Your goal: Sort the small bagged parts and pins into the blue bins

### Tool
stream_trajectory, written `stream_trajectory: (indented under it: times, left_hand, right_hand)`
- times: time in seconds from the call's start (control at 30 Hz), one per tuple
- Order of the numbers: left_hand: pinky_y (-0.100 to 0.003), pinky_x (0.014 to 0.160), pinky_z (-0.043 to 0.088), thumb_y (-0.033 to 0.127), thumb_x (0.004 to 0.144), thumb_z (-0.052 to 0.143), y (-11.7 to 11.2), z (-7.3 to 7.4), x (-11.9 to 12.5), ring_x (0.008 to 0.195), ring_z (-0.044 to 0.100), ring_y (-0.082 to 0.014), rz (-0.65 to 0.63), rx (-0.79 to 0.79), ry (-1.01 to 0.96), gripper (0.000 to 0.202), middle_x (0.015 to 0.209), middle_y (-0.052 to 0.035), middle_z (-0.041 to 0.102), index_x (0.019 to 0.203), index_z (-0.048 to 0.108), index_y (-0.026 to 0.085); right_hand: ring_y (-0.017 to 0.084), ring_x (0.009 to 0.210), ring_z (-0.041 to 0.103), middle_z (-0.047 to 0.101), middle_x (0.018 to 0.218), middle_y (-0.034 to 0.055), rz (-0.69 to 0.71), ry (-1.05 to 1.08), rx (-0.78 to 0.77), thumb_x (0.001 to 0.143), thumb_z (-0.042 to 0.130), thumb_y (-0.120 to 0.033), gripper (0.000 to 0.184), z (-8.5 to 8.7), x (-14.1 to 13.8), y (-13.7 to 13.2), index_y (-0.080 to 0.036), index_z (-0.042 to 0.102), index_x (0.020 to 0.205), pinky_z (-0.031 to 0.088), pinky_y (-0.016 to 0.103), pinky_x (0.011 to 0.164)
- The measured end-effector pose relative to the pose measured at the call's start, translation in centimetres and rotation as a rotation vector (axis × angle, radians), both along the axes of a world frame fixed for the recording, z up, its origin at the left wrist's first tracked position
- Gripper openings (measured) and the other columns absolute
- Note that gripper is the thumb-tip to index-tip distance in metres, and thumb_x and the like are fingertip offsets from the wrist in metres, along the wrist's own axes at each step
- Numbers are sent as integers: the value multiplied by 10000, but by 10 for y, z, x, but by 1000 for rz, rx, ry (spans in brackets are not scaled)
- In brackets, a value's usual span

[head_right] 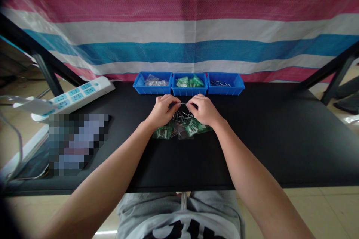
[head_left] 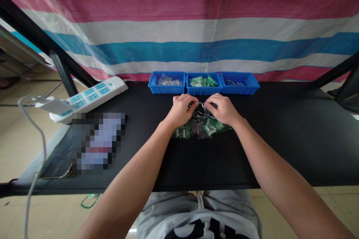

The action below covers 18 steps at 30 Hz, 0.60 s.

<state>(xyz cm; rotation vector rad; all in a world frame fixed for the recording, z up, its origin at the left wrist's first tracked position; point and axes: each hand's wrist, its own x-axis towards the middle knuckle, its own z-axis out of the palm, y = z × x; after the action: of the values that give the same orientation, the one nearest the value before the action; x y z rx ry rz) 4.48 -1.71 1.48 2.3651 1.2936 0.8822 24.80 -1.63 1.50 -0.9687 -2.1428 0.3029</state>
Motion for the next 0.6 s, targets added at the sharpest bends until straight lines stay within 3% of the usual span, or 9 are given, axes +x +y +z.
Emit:
stream_trajectory:
  times: [0.13,0.27,0.6]
  left_hand:
    - [-372,887,336,373,935,491,-1,1,-1,963,605,-197,-53,-33,-10,227,978,-34,701,972,632,200]
    - [-381,851,330,362,995,340,0,0,0,907,603,-201,-35,-41,43,381,881,-42,698,832,635,183]
    - [-365,892,365,328,950,469,2,-3,-1,936,618,-199,-60,-21,31,216,950,-53,697,938,634,188]
  right_hand:
    - [189,726,592,691,753,46,1,28,62,899,563,-203,183,1,-1,0,-191,657,742,458,338,738]
    - [193,761,613,710,782,50,19,56,73,896,578,-210,173,2,-2,-1,-193,679,757,471,338,760]
    - [191,730,591,678,727,45,-24,72,-86,845,600,-239,167,3,-1,-3,-193,633,688,451,324,693]
